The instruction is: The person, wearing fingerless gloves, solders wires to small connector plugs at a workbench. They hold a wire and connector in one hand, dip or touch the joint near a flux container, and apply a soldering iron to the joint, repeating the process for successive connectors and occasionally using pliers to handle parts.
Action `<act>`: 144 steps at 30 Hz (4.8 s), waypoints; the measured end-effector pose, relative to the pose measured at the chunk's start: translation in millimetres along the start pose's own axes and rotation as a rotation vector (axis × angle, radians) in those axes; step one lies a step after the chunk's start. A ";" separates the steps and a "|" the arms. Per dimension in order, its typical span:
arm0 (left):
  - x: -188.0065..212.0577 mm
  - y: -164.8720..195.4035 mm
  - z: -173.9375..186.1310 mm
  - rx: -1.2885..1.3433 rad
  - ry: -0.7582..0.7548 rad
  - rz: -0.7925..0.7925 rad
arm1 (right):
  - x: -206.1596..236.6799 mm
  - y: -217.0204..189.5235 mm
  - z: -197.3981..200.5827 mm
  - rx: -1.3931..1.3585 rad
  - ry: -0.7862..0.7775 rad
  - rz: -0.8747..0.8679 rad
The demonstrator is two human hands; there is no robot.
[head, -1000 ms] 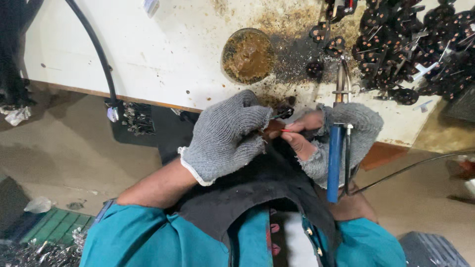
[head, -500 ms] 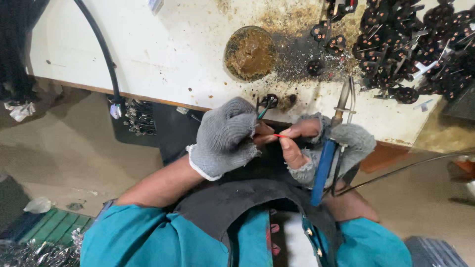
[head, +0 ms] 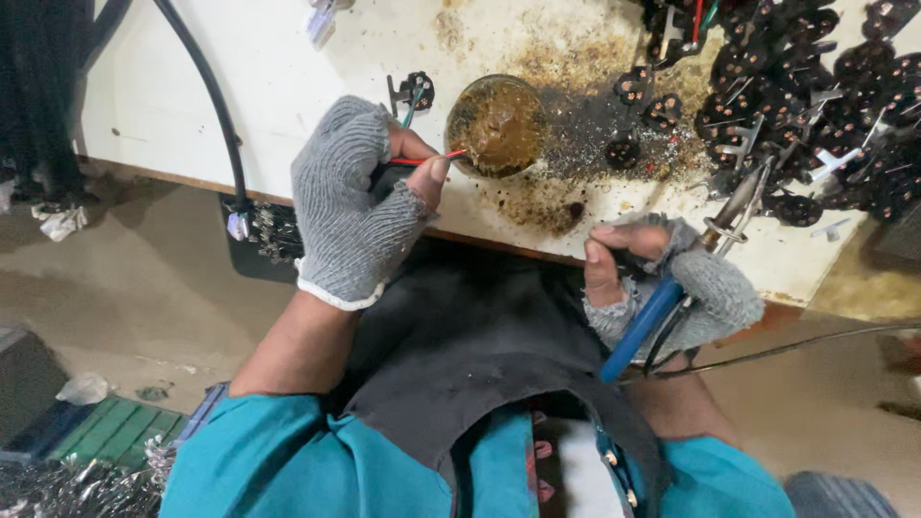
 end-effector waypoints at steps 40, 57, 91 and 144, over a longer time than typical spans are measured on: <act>24.5 9.3 -46.9 -0.127 -0.271 -0.178 | -14.6 -5.5 -1.9 0.354 -0.269 0.245; 22.5 13.3 -47.6 -0.118 -0.299 -0.163 | -9.3 1.6 -1.7 0.301 -0.277 0.254; 19.4 17.9 -53.9 -0.161 -0.210 -0.249 | 19.7 44.1 19.1 0.404 -0.720 0.433; 21.5 15.5 -56.2 -0.142 -0.139 -0.326 | 6.5 38.5 20.1 0.428 -0.668 0.582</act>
Point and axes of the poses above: each hand's wrist, its own x-axis away from the middle knuckle, its own z-axis out of the back of the hand, y = z × x, the point moved 2 cm from there along -x, towards the middle knuckle, and after that the axes turned 12 degrees about x, right-handed, at the moved point
